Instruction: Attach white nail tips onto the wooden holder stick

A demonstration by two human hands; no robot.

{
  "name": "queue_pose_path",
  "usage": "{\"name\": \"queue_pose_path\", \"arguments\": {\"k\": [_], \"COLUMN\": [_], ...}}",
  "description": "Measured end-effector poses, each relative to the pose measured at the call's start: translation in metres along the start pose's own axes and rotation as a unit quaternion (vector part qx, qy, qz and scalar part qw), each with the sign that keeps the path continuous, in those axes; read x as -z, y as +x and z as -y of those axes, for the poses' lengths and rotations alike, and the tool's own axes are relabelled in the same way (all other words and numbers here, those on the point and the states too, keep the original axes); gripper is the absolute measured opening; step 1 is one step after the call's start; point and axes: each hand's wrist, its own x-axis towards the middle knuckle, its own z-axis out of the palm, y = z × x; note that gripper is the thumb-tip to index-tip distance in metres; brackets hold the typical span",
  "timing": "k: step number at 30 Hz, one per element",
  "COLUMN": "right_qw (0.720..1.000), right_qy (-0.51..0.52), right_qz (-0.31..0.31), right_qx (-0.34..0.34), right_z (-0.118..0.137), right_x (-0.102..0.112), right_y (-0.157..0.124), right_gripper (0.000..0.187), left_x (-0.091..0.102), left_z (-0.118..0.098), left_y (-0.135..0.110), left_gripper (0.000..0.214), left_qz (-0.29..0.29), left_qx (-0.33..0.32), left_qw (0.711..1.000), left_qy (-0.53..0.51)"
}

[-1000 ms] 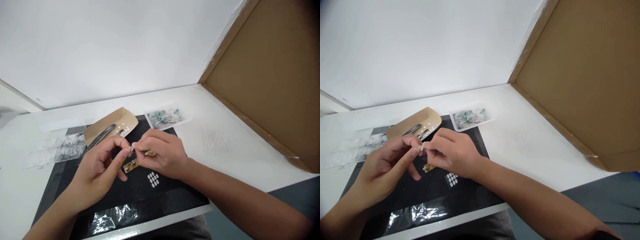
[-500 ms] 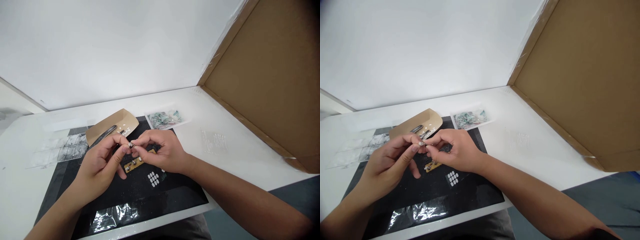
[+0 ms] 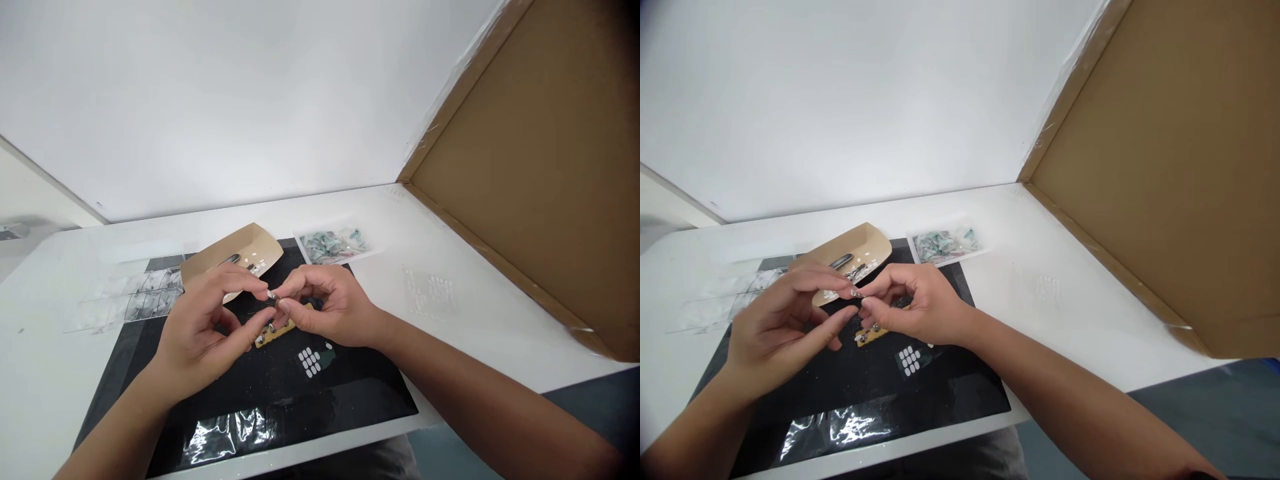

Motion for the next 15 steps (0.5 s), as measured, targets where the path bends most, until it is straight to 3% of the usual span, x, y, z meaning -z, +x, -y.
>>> {"name": "queue_pose_path", "arguments": {"k": [6,15], "right_qw": [0.999,0.998], "right_qy": [-0.004,-0.015], "right_qz": [0.033,0.052], "right_qx": [-0.025,-0.022], "right_z": [0.0035,0.01], "right_x": [0.0013,0.0021], "right_y": [-0.0016,-0.0014], "right_gripper": [0.012,0.011], "left_x": [0.004,0.0089], "left_z": [0.0024,-0.0022], "left_y": [0.002,0.0042], "left_gripper": [0.035,0.026], "left_qz": [-0.003,0.03], "left_qx": [-0.087,-0.118], "left_qw": [0.995,0.992], "left_qy": [0.041,0.038]}}
